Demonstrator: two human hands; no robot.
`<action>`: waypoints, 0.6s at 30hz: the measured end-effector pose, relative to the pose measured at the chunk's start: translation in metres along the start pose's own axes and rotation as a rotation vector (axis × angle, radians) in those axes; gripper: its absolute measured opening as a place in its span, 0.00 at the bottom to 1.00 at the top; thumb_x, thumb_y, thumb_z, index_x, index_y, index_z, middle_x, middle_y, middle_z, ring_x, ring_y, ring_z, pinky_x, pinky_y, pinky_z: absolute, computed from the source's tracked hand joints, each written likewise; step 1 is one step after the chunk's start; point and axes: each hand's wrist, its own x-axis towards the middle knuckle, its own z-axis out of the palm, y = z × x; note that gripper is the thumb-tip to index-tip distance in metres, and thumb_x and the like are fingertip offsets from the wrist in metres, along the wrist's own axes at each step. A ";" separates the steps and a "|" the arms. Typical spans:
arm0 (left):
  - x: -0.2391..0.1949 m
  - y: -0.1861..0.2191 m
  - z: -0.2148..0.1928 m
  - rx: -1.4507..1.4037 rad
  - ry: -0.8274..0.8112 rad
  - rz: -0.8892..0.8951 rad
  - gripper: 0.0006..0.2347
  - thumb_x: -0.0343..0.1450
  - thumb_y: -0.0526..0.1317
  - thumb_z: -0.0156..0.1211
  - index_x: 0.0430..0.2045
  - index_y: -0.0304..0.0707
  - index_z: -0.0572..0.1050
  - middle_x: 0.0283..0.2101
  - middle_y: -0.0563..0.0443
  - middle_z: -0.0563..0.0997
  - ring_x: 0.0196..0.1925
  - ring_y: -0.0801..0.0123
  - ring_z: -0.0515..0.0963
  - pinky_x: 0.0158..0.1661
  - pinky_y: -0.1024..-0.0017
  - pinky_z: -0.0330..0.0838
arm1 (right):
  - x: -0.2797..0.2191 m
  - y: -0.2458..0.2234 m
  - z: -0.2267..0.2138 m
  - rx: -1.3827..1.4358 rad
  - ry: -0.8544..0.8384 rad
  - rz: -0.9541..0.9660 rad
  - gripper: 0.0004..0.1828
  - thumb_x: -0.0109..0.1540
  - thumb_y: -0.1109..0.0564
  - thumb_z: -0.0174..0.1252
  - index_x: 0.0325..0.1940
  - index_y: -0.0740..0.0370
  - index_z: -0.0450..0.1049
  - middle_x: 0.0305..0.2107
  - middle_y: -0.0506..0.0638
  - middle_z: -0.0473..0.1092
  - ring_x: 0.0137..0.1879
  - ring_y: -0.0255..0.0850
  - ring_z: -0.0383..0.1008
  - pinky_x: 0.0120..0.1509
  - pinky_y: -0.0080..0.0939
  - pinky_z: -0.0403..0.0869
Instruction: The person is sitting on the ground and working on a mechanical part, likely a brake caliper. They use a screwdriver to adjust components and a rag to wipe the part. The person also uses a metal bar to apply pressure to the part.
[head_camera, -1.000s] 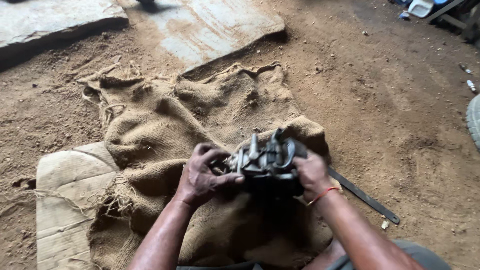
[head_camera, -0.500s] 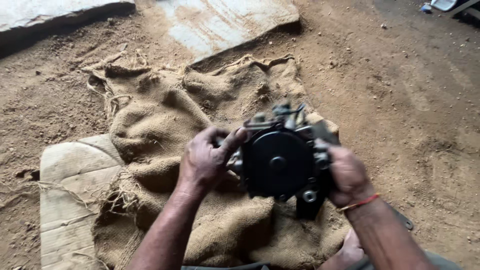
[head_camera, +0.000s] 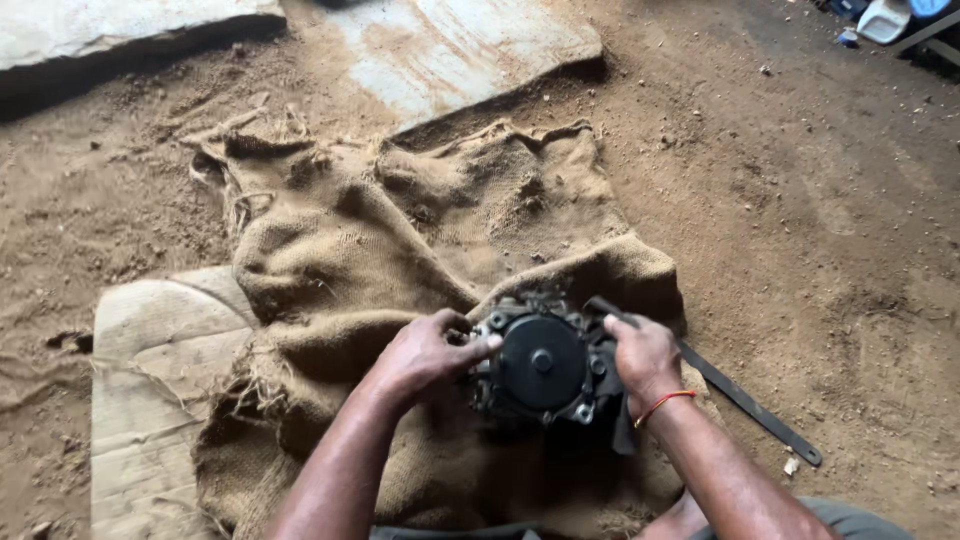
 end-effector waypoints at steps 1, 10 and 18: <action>0.003 -0.008 0.003 -0.012 0.020 -0.010 0.37 0.58 0.66 0.65 0.57 0.41 0.76 0.53 0.41 0.84 0.54 0.61 0.84 0.57 0.59 0.75 | -0.003 -0.001 -0.002 0.193 -0.072 0.021 0.08 0.64 0.56 0.59 0.42 0.63 0.78 0.34 0.52 0.76 0.37 0.41 0.75 0.42 0.43 0.74; 0.057 -0.039 0.004 -0.274 0.131 -0.158 0.37 0.66 0.70 0.46 0.57 0.40 0.78 0.55 0.41 0.83 0.57 0.55 0.82 0.58 0.54 0.75 | -0.033 -0.062 -0.023 0.667 -0.284 0.221 0.15 0.67 0.50 0.46 0.43 0.61 0.73 0.33 0.54 0.76 0.37 0.49 0.79 0.44 0.51 0.80; 0.036 -0.033 0.012 -0.132 -0.097 0.101 0.54 0.46 0.68 0.72 0.67 0.38 0.64 0.68 0.34 0.63 0.70 0.49 0.68 0.66 0.56 0.68 | -0.036 -0.033 0.002 0.749 -0.402 0.487 0.20 0.69 0.49 0.43 0.45 0.66 0.75 0.36 0.57 0.80 0.42 0.49 0.81 0.53 0.54 0.79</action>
